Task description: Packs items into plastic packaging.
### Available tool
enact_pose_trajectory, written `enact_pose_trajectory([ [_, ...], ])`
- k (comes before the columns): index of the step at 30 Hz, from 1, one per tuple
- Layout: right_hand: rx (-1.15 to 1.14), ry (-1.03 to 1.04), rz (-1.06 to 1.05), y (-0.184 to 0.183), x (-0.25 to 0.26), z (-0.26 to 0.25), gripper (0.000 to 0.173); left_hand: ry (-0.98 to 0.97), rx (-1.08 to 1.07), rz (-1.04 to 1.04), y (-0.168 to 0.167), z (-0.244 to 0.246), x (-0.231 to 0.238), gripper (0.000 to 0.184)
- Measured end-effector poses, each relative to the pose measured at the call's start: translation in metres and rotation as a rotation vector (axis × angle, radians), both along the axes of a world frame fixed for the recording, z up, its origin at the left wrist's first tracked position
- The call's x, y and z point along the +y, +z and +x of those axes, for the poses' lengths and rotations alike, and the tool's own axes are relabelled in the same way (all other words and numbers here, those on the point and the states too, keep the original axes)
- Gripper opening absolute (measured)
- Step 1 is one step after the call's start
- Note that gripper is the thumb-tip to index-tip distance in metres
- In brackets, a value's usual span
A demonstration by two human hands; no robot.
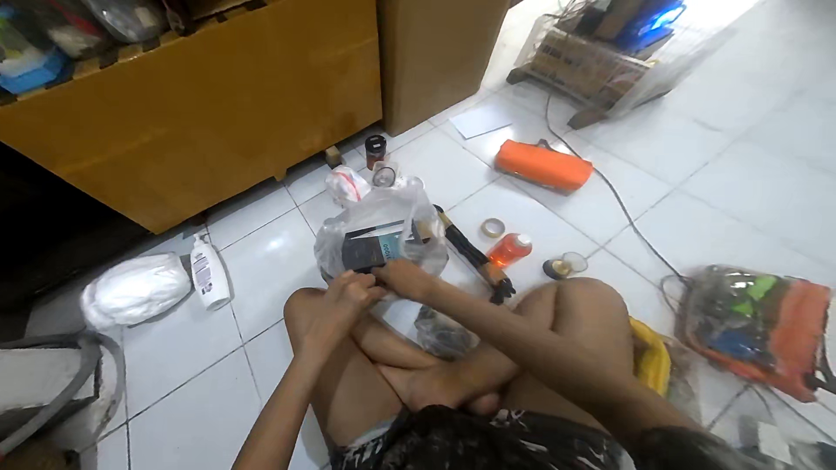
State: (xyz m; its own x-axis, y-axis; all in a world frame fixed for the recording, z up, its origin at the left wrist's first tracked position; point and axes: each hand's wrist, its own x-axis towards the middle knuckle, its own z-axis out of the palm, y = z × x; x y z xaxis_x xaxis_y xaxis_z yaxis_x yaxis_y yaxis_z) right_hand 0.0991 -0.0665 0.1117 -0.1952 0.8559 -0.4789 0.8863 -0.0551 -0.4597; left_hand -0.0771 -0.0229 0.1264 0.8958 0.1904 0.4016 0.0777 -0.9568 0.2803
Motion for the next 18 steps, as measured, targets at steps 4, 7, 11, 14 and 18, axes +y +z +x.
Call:
enact_pose_trajectory([
  [4, -0.232, -0.008, -0.167, -0.029, 0.001, -0.026, 0.027, -0.028, 0.005, 0.006, -0.010, 0.004, -0.007, 0.014],
  [7, -0.240, -0.032, -0.221, -0.034, 0.011, -0.036, 0.028, -0.021, -0.006, 0.011, -0.014, 0.003, -0.006, 0.012],
  [11, -0.198, -0.033, -0.192, -0.022, 0.009, -0.023, 0.027, 0.116, -0.204, 0.035, -0.004, 0.002, -0.008, 0.022],
  [14, -0.263, 0.064, -0.010, 0.001, -0.001, 0.002, 0.029, 0.591, -0.419, 0.121, 0.027, 0.003, -0.011, 0.040],
  [18, -0.504, 0.016, 0.086, 0.033, -0.008, 0.042, 0.032, 0.961, 0.044, -0.253, 0.067, 0.015, 0.010, 0.065],
])
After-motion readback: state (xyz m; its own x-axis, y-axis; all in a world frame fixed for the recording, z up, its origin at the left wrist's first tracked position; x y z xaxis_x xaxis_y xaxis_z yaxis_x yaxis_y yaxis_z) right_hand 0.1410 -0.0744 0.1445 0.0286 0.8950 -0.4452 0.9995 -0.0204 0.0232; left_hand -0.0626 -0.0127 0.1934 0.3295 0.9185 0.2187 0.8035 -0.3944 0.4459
